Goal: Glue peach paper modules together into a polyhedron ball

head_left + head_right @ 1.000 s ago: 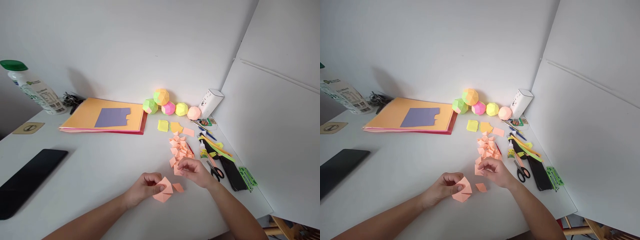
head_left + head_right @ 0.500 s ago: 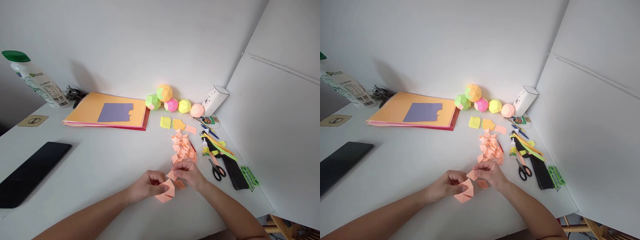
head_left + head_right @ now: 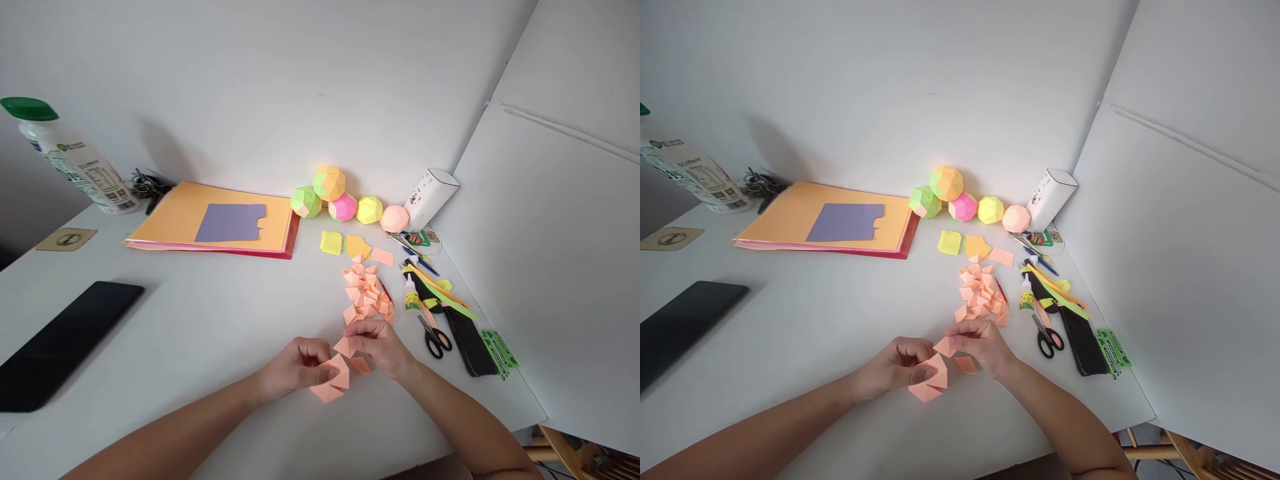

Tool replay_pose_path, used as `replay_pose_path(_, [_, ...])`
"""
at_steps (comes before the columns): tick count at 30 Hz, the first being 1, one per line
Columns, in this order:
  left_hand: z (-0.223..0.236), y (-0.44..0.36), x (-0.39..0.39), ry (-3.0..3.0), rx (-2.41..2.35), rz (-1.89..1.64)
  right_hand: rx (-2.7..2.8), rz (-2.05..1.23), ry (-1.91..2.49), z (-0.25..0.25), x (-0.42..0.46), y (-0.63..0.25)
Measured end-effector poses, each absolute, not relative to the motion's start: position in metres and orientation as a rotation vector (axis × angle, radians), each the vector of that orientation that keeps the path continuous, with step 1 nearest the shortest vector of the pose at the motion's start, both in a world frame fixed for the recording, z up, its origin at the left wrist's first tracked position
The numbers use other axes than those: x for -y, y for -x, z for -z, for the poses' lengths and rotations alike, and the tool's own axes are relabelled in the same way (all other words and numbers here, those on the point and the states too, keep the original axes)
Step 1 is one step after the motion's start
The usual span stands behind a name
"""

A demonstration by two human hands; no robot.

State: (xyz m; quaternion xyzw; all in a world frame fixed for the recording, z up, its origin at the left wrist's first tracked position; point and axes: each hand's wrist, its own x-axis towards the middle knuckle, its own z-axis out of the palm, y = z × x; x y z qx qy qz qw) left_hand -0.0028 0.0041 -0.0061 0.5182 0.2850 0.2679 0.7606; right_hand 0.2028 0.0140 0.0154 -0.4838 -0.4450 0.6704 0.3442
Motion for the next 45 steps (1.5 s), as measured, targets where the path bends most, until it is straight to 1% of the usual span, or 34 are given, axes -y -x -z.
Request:
replay_pose_path(7, [0.0051, 0.0028, -0.0042, -1.109, -0.624, -0.591, 1.122, -1.778, 1.250, -0.0153, -0.0140, -0.2028])
replay_pose_path(23, [0.0069, 0.0027, -0.0044, -1.076, -0.610, -0.580, 1.198, -1.759, 1.269, -0.0194, -0.0132, -0.2033])
replay_pose_path(34, [0.0089, 0.0028, -0.0040, -1.086, -0.606, -0.584, 1.193, -1.686, 1.276, -0.0173, -0.0133, -0.2011])
replay_pose_path(45, [0.0075, 0.0030, -0.0043, -1.096, -0.610, -0.582, 1.165, -1.711, 1.259, -0.0142, -0.0140, -0.2014])
